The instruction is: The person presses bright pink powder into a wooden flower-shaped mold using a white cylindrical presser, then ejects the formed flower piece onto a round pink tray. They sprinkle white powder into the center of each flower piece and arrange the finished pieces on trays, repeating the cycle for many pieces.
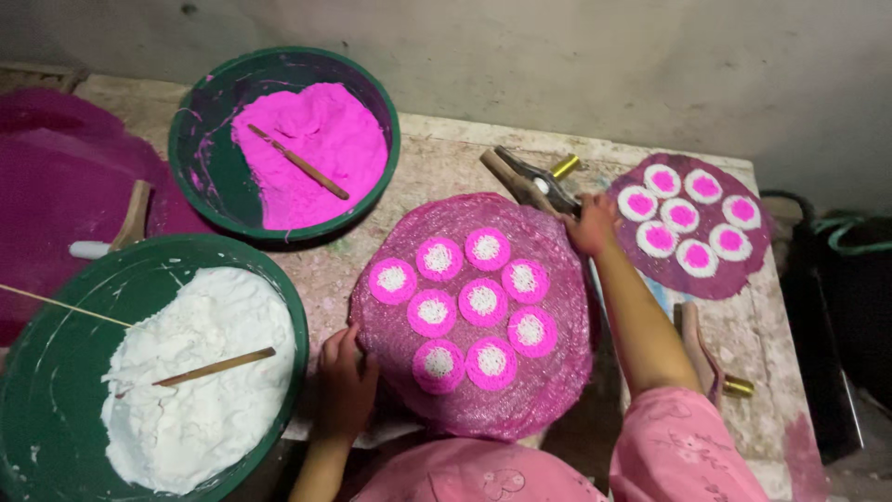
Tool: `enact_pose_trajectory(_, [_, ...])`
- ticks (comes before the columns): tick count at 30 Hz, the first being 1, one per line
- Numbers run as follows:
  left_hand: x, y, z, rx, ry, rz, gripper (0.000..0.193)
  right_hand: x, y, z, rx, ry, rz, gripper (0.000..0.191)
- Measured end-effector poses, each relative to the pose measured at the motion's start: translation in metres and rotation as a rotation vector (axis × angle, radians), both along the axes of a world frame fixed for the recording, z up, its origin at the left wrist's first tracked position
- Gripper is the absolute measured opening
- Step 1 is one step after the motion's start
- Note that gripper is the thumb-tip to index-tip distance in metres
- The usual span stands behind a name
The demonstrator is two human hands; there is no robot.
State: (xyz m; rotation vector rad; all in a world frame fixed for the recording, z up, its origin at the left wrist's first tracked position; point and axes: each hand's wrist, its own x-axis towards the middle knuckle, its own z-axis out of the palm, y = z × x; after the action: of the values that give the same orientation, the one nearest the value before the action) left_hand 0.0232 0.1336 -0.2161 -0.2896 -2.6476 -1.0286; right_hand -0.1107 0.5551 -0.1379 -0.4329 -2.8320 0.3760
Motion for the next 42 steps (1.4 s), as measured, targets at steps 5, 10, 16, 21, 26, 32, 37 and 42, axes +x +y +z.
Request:
enact_pose_trajectory(5, [-0.004,-0.001,-0.011,0.067,-0.03,-0.032,0.052,0.074,0.002,-0.016,-0.167,0.308,0.203,0.041])
enact_pose_trajectory(10, [-0.014,-0.007,-0.014,0.079,-0.25,-0.039,0.054,0.195,0.033,-0.033,0.062,0.158,-0.329,0.077])
enact_pose_trajectory(16, [-0.015,-0.011,-0.019,0.059,-0.258,-0.099,0.058,0.291,0.066,-0.054,-0.165,-0.09,-0.657,0.088])
enact_pose_trajectory(21, [-0.02,-0.015,-0.023,-0.16,-0.354,-0.07,0.064,0.305,0.051,-0.063,-0.18,0.049,-0.459,0.08])
enact_pose_trajectory(26, [-0.033,-0.02,-0.024,-0.045,-0.431,-0.06,0.055,0.325,-0.027,-0.083,-0.277,-0.01,-0.386,0.08])
enact_pose_trajectory(32, [-0.037,-0.021,-0.019,0.142,-0.38,-0.063,0.048,0.32,-0.073,-0.059,-0.231,-0.211,-0.439,0.076])
enact_pose_trajectory(37, [-0.036,-0.02,-0.01,0.251,-0.329,-0.12,0.039,0.265,-0.059,-0.018,0.051,0.203,-0.242,0.045])
enact_pose_trajectory(42, [-0.035,-0.019,0.002,0.218,-0.305,-0.099,0.05,0.179,-0.077,-0.004,-0.145,0.191,0.088,0.03])
